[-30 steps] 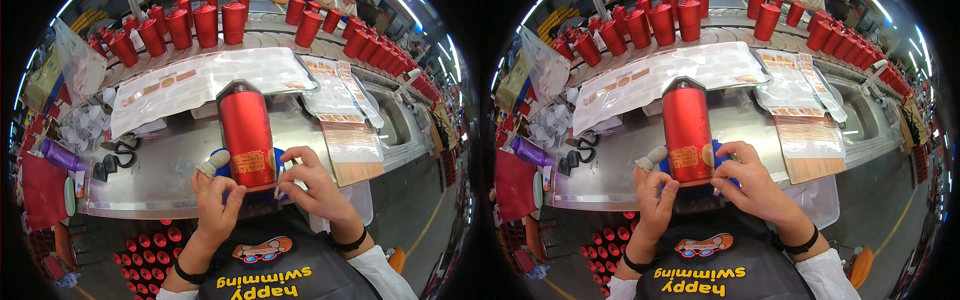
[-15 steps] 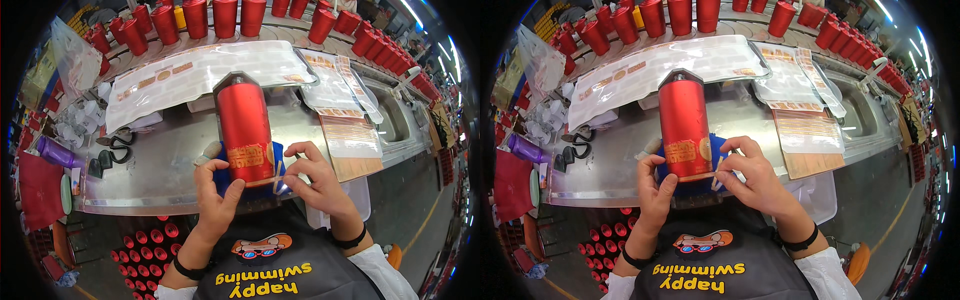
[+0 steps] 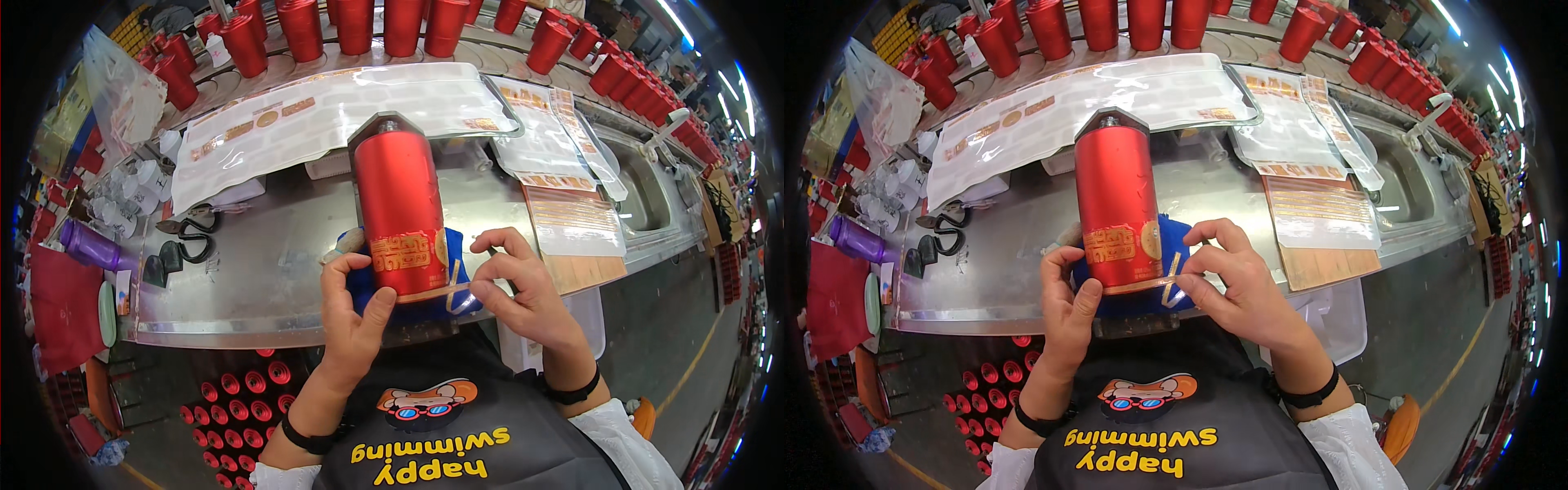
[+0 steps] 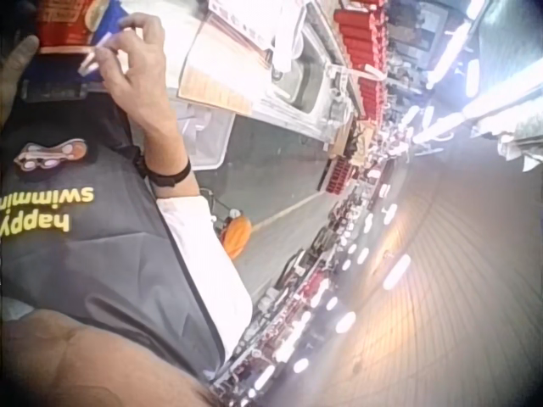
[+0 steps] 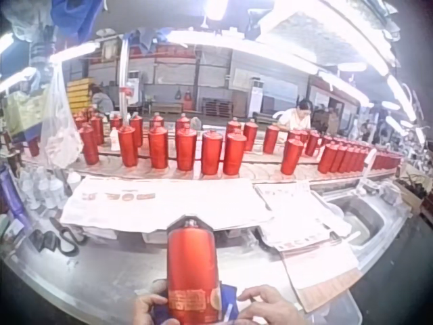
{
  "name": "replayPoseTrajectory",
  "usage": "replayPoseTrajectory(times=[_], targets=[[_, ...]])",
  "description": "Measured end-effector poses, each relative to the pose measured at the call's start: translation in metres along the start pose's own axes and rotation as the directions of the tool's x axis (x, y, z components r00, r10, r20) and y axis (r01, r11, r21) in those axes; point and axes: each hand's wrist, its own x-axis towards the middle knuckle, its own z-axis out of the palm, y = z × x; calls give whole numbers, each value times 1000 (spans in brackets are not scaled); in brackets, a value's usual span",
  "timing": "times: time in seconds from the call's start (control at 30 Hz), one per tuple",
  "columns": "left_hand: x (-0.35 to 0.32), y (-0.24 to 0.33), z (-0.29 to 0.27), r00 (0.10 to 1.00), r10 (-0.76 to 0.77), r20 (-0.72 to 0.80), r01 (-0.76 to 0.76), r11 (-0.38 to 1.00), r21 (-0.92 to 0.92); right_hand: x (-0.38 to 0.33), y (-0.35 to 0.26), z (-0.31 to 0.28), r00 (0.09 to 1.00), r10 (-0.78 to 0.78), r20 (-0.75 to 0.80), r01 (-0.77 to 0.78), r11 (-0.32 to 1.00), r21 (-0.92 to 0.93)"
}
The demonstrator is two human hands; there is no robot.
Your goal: Apply a decorative label to a red metal bottle and smooth it out.
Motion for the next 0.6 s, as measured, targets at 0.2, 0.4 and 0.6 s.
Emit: replayPoseTrajectory(times=[0.2,0.4,0.6], targets=[[1,2,2,999,42,-6,-41,992,122,-2,0,-1,1000,14,-3,-14,1000,1],[1,0,1,998,65,0,-64,981,183,-4,2,-1,1000,24,3,-24,1000,1],[-8,2,-2,974,203,-100,-197,978,70,-3,1,-1,993,111,44,-114,990,79]])
